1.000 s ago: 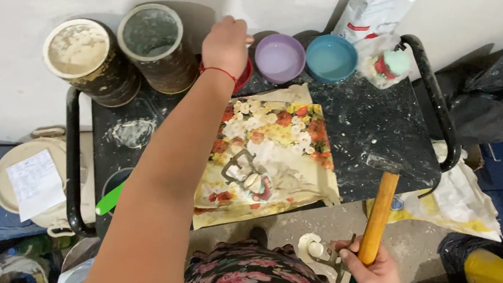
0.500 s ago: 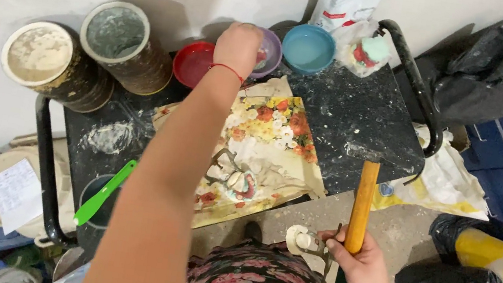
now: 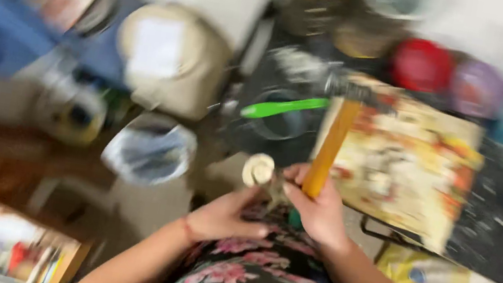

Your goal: The person retrieves a hammer and a small white object from a drawer, then uses the hammer to break the object over a trash bin. They then pick up a dental mold, retrieve a paintbrush and paint containers, and begin painting the mold with red and blue paint.

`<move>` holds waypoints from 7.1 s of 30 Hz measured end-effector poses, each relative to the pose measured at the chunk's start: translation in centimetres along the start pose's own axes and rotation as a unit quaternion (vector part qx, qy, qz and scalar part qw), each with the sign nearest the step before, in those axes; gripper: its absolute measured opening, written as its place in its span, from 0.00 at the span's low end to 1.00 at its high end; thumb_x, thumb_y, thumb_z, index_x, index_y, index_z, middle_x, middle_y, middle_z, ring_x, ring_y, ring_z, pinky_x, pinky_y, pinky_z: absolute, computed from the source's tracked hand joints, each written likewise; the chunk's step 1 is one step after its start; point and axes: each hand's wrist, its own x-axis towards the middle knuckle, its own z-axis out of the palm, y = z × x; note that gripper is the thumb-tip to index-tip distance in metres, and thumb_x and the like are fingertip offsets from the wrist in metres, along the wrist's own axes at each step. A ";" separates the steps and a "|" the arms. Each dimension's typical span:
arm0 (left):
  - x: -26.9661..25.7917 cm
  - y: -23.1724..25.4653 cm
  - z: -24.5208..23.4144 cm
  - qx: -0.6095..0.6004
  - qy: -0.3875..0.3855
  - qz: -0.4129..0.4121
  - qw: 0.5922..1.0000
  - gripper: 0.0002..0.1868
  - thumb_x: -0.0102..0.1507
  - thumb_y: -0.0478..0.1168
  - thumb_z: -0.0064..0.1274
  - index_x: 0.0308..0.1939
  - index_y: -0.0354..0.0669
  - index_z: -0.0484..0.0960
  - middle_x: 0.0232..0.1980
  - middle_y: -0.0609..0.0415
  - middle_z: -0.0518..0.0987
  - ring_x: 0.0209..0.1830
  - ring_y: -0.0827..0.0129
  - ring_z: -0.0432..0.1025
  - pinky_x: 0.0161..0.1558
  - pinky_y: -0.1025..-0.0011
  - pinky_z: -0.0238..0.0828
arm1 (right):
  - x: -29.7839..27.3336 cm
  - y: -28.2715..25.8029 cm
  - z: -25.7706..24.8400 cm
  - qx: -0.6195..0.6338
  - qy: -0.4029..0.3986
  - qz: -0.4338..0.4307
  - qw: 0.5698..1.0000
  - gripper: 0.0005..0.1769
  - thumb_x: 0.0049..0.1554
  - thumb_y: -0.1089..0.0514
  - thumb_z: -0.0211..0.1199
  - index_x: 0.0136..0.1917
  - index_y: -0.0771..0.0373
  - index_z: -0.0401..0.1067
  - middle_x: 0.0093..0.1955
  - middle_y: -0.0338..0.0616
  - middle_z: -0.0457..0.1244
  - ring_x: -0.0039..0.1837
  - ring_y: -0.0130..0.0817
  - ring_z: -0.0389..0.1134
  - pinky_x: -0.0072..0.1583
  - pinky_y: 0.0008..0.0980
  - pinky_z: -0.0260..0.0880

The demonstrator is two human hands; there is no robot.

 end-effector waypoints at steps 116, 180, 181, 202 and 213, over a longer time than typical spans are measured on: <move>-16.2 -11.9 -19.7 0.532 0.342 -0.158 0.758 0.38 0.44 0.54 0.67 0.53 0.52 0.65 0.46 0.55 0.72 0.28 0.49 0.80 0.32 0.55 0.82 | 3.7 -10.0 27.0 -0.027 -0.126 -0.003 0.992 0.10 0.59 0.62 0.70 0.47 0.64 0.68 0.34 0.49 0.66 0.41 0.38 0.76 0.45 0.35 0.78; -14.0 -20.3 -28.9 0.497 0.288 -0.077 0.815 0.44 0.43 0.48 0.77 0.55 0.42 0.66 0.51 0.43 0.75 0.38 0.42 0.82 0.42 0.49 0.84 | 5.2 -0.5 18.6 -0.316 -0.025 -0.194 0.928 0.16 0.68 0.46 0.51 0.48 0.57 0.73 0.30 0.36 0.66 0.34 0.38 0.70 0.42 0.34 0.72; -13.8 -20.9 -27.3 0.495 0.279 -0.075 0.820 0.44 0.43 0.48 0.77 0.55 0.42 0.66 0.51 0.43 0.75 0.38 0.42 0.82 0.42 0.49 0.84 | 3.2 -0.9 18.7 -0.321 -0.020 -0.185 0.929 0.16 0.68 0.46 0.51 0.48 0.57 0.73 0.30 0.36 0.66 0.34 0.38 0.70 0.42 0.34 0.72; -15.2 -17.6 -27.8 0.451 0.254 -0.037 0.855 0.43 0.47 0.45 0.73 0.60 0.43 0.65 0.58 0.39 0.75 0.44 0.34 0.80 0.47 0.43 0.82 | 7.1 -7.5 28.3 -0.203 -0.158 0.050 0.965 0.21 0.53 0.59 0.74 0.60 0.58 0.77 0.52 0.46 0.74 0.56 0.38 0.76 0.59 0.43 0.75; -17.2 -17.4 -28.2 0.249 0.269 -0.025 0.930 0.57 0.41 0.52 0.81 0.70 0.54 0.64 0.57 0.41 0.77 0.57 0.35 0.76 0.60 0.42 0.74 | 9.1 -7.3 32.8 -0.041 -0.188 0.074 0.978 0.15 0.53 0.69 0.70 0.49 0.67 0.66 0.48 0.54 0.71 0.41 0.33 0.76 0.39 0.21 0.72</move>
